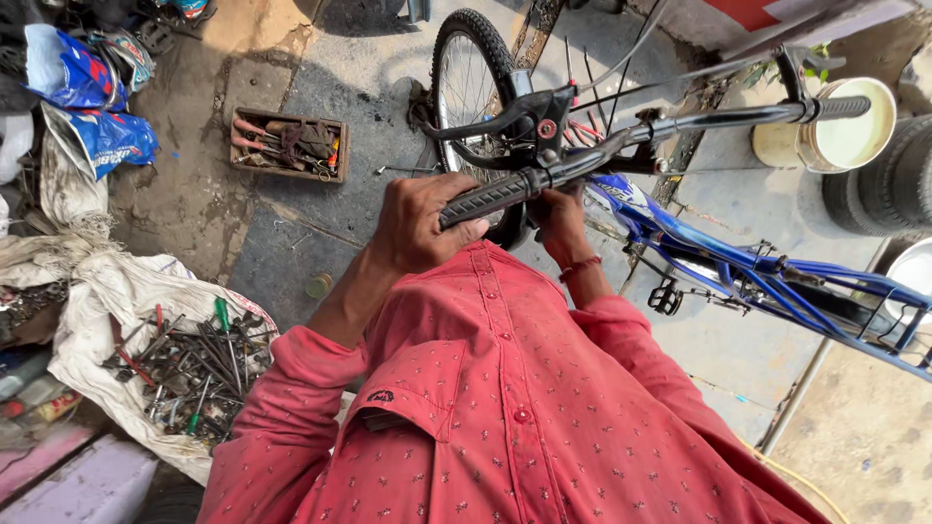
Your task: The person wipes the frame, handlebars, and other parts of a blue bicycle using a dark cloth. They move around the bicycle to reach different areas, including the rear rack and front fork, and also wipe their hands with the cloth.
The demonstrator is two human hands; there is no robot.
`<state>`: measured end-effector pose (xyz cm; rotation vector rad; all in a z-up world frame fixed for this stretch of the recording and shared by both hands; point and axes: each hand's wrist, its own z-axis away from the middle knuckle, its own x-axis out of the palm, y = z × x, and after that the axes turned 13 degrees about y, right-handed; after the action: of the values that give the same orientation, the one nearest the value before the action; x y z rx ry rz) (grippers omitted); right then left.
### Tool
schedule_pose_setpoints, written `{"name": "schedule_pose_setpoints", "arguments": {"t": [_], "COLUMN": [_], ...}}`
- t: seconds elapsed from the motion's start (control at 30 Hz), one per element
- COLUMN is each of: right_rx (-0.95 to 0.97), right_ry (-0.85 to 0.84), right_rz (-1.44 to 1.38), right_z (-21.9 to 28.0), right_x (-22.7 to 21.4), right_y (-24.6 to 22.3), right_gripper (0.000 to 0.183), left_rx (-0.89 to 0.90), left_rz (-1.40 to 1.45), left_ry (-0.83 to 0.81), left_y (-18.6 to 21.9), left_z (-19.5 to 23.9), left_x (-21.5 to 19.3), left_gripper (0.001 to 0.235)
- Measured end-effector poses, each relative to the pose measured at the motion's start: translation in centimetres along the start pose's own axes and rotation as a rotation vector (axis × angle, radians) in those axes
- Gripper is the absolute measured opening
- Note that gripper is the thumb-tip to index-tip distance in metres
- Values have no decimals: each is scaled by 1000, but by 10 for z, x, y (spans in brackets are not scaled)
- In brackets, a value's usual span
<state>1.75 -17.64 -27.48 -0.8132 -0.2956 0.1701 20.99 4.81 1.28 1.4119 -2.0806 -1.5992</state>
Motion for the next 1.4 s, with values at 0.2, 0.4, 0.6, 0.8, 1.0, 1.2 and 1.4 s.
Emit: {"name": "schedule_pose_setpoints", "arguments": {"t": [0.2,0.4,0.6,0.8,1.0,1.2,1.4], "right_rx": [-435,-476,-504,-402,-606,-636,-751], "right_ry": [376,478,448,414,433,566,1149], "right_rz": [403,718,507,558,-33,-351,84], "right_z": [-20,-47,-25,16,50,39,0], "right_x": [41,8,26,19,24,46,107], "right_y": [36,37,40,29,34,-3,29], "right_gripper": [92,79,46,23,19,30,42], "left_rx": [-147,-130,-119,-4,67,133,174], "left_rz": [-56,-156,-86,-24,-6,-27,50], "left_ry": [-52,-134,-220,-315,-562,-662,-604], "left_y": [20,28,16,-3,-18,-22,-23], "left_z": [13,24,14,-17,-49,-60,-53], "left_x": [3,7,-3,-18,-33,-37,-33], "left_gripper": [34,40,40,44,49,52,50]}}
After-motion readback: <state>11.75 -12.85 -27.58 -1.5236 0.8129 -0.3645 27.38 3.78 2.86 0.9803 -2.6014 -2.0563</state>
